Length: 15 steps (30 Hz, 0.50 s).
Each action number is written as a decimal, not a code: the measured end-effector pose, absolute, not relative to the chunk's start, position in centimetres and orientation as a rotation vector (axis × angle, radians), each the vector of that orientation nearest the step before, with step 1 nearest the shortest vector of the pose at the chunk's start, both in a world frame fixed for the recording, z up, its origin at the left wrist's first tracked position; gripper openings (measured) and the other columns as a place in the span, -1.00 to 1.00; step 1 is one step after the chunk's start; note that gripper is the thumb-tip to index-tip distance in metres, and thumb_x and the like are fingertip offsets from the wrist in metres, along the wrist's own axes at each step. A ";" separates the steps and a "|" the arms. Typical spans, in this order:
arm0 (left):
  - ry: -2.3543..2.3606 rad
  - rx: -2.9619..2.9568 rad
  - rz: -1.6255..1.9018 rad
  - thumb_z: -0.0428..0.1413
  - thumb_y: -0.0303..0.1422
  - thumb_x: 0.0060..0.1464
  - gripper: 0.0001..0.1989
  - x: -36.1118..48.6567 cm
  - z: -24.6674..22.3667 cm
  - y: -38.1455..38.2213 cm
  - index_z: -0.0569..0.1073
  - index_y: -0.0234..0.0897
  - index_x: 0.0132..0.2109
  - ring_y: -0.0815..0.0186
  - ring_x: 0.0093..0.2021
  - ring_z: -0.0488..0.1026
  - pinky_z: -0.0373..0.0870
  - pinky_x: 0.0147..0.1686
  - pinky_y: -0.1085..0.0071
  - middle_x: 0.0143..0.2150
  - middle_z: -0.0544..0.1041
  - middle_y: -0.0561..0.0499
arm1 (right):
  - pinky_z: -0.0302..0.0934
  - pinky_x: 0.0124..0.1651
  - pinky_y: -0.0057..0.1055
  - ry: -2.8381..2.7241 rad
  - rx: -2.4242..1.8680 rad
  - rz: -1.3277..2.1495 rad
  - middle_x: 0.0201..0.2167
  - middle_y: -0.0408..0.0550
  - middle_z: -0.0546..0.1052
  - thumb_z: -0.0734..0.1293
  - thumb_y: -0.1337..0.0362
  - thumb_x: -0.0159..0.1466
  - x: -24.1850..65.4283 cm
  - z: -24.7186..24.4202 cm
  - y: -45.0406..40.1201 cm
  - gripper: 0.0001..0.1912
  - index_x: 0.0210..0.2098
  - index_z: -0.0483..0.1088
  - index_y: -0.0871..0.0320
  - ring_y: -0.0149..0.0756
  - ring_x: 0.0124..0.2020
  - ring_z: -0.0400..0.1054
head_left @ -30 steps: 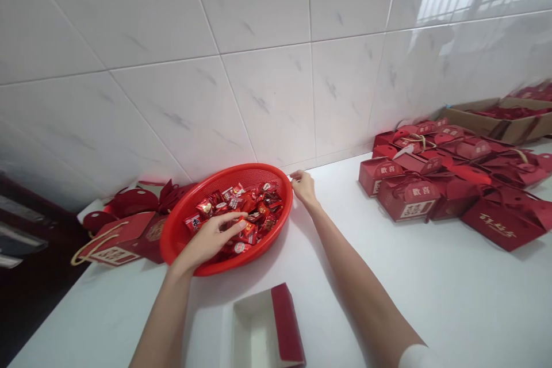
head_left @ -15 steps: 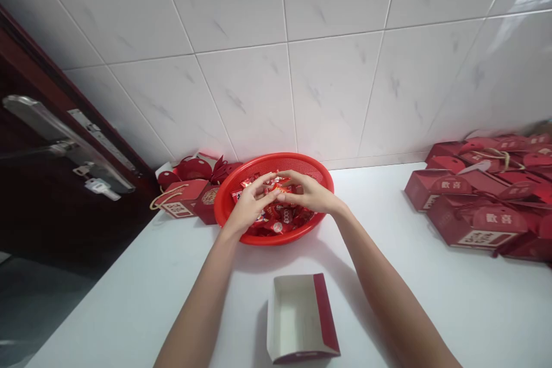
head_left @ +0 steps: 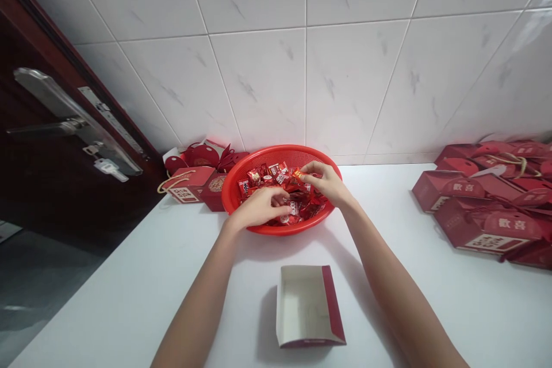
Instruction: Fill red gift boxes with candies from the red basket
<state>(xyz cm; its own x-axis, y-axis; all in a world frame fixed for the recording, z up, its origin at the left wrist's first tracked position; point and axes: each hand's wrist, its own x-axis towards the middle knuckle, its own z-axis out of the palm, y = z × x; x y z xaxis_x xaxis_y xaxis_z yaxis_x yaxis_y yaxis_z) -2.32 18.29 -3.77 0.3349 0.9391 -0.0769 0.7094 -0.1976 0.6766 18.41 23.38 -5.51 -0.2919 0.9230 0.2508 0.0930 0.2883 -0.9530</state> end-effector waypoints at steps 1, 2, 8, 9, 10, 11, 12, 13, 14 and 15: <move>1.432 2.032 0.383 0.19 -0.15 0.03 -0.56 -2.0 -3.6 18.1 0.55 -0.29 0.02 0.04 -0.11 0.58 0.47 -0.08 0.23 -0.19 0.64 -0.10 | 0.29 -0.08 -0.30 -1.635 -0.948 1.120 -0.24 -0.07 0.53 0.41 0.13 0.14 18.4 -5.5 23.4 -0.78 -0.32 0.43 0.13 -0.27 -0.20 0.40; 1.445 2.083 0.307 0.18 -0.16 0.04 -0.53 -1.7 -3.4 18.0 0.55 -0.28 0.07 0.00 -0.05 0.56 0.45 -0.04 0.22 -0.14 0.65 -0.11 | 0.29 -0.08 -0.29 -1.639 -0.948 1.115 -0.23 -0.07 0.53 0.40 0.15 0.14 18.4 -5.4 23.3 -0.80 -0.32 0.42 0.13 -0.27 -0.19 0.40; 1.525 2.197 0.148 0.21 -0.20 0.03 -0.31 -0.8 -3.3 17.8 0.39 -0.17 0.33 -0.06 0.13 0.48 0.41 0.04 0.23 0.12 0.59 -0.11 | 0.30 -0.18 -0.33 -1.647 -0.967 1.125 -0.24 -0.08 0.51 0.39 0.17 0.14 18.3 -5.2 23.2 -0.82 -0.34 0.40 0.13 -0.30 -0.25 0.38; 1.527 2.207 0.143 0.21 -0.21 0.03 -0.32 -0.8 -3.4 17.9 0.40 -0.17 0.32 -0.06 0.15 0.47 0.40 0.06 0.23 0.14 0.58 -0.11 | 0.30 -0.20 -0.33 -1.650 -0.969 1.125 -0.24 -0.08 0.50 0.39 0.16 0.14 18.3 -5.2 23.2 -0.81 -0.34 0.39 0.13 -0.31 -0.26 0.37; 1.525 2.220 0.137 0.20 -0.23 0.03 -0.34 -0.8 -3.5 17.9 0.42 -0.15 0.31 -0.06 0.16 0.46 0.39 0.08 0.24 0.14 0.57 -0.11 | 0.29 -0.22 -0.34 -1.654 -0.972 1.127 -0.24 -0.09 0.50 0.40 0.15 0.14 18.3 -5.2 23.2 -0.80 -0.34 0.39 0.13 -0.32 -0.28 0.36; 1.520 2.232 0.131 0.20 -0.23 0.03 -0.38 -0.9 -3.5 18.0 0.45 -0.13 0.28 -0.05 0.16 0.46 0.38 0.09 0.24 0.13 0.58 -0.10 | 0.28 -0.24 -0.35 -1.659 -0.975 1.132 -0.24 -0.09 0.50 0.40 0.14 0.13 18.3 -5.2 23.2 -0.79 -0.33 0.39 0.13 -0.33 -0.30 0.35; 1.505 2.240 0.127 0.19 -0.25 0.03 -0.41 -0.9 -3.6 18.0 0.49 -0.11 0.25 -0.04 0.14 0.48 0.39 0.08 0.25 0.10 0.60 -0.09 | 0.27 -0.27 -0.36 -1.663 -0.979 1.138 -0.24 -0.09 0.49 0.40 0.13 0.12 18.3 -5.3 23.2 -0.78 -0.33 0.39 0.13 -0.34 -0.32 0.34; 1.483 2.242 0.130 0.19 -0.26 0.04 -0.45 -0.9 -3.6 18.1 0.52 -0.09 0.21 -0.02 0.10 0.50 0.40 0.05 0.26 0.06 0.62 -0.08 | 0.25 -0.30 -0.37 -1.665 -0.981 1.146 -0.24 -0.09 0.49 0.40 0.13 0.12 18.4 -5.3 23.2 -0.77 -0.33 0.38 0.13 -0.35 -0.33 0.34; 1.458 2.237 0.142 0.18 -0.28 0.04 -0.48 -0.9 -3.7 18.1 0.54 -0.08 0.18 0.00 0.06 0.52 0.40 0.02 0.27 0.01 0.64 -0.06 | 0.25 -0.31 -0.38 -1.668 -0.980 1.153 -0.24 -0.09 0.49 0.40 0.13 0.11 18.4 -5.3 23.2 -0.77 -0.34 0.38 0.13 -0.35 -0.34 0.33; 1.432 2.227 0.159 0.18 -0.29 0.04 -0.51 -1.0 -3.7 18.1 0.57 -0.08 0.15 0.02 0.00 0.55 0.41 -0.02 0.29 -0.03 0.66 -0.04 | 0.24 -0.32 -0.38 -1.673 -0.976 1.160 -0.24 -0.09 0.48 0.40 0.13 0.10 18.4 -5.3 23.2 -0.76 -0.34 0.38 0.13 -0.36 -0.35 0.33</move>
<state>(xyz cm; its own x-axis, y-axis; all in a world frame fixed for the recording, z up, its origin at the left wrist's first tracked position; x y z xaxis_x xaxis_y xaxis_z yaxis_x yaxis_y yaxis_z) -0.96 18.14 -3.71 0.4445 0.8816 -0.1588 0.8251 -0.3339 0.4558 18.38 23.24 -5.28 -0.3289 0.9208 0.2098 0.1263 0.2630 -0.9565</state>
